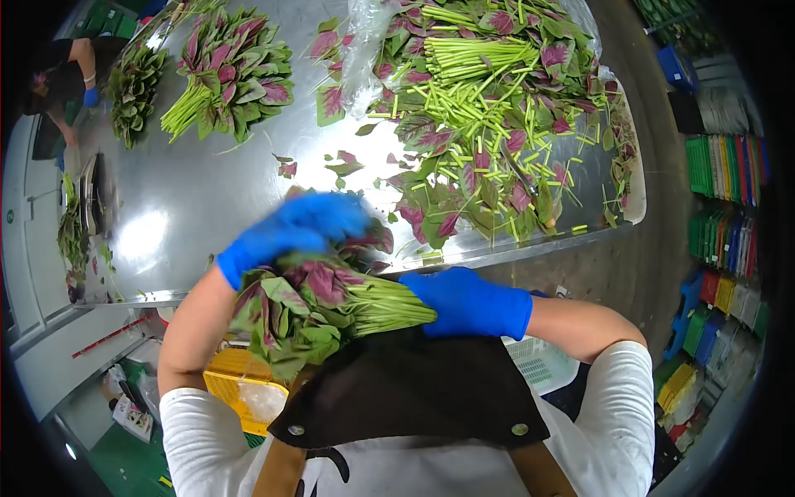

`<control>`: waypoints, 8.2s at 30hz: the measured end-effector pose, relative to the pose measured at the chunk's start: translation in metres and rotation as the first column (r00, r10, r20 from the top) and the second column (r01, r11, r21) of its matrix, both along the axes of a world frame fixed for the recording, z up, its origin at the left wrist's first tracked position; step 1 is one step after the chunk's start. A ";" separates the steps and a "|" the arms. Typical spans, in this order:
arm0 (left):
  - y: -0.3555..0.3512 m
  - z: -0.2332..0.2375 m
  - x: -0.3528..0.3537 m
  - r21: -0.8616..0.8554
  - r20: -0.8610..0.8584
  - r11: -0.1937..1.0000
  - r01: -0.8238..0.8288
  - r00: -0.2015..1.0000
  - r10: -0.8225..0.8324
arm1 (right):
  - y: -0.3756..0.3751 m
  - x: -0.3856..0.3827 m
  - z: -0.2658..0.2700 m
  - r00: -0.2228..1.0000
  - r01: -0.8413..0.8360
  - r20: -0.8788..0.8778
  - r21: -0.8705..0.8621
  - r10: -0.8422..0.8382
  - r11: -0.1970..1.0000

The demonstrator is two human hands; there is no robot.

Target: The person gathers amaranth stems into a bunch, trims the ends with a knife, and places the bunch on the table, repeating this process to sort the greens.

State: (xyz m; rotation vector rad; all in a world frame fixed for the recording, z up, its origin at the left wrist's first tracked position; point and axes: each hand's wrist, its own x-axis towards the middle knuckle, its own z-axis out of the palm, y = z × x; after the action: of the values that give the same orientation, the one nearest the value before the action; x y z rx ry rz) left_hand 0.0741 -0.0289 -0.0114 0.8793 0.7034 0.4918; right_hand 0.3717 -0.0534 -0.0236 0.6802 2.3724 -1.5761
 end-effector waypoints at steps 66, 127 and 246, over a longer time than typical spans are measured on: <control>-0.091 -0.086 0.079 -0.519 -0.134 0.560 -0.646 0.709 0.693 | -0.018 -0.042 -0.076 0.507 0.445 0.096 -0.880 -0.857 0.164; 0.076 -0.009 0.028 0.127 -0.258 0.719 -0.683 0.678 0.689 | 0.179 0.158 0.014 -0.106 0.606 -0.183 -0.791 -0.977 0.082; 0.035 0.041 -0.013 0.093 -0.325 0.715 -0.693 0.658 0.680 | 0.178 0.189 0.017 -0.042 0.984 -0.206 -0.177 -0.978 -0.006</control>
State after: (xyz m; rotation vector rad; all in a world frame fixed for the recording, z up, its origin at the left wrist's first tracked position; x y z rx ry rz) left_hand 0.0614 0.0060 0.0296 0.6338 1.3852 1.0195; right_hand 0.5609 0.1247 -0.0061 2.9067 1.8279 -2.0617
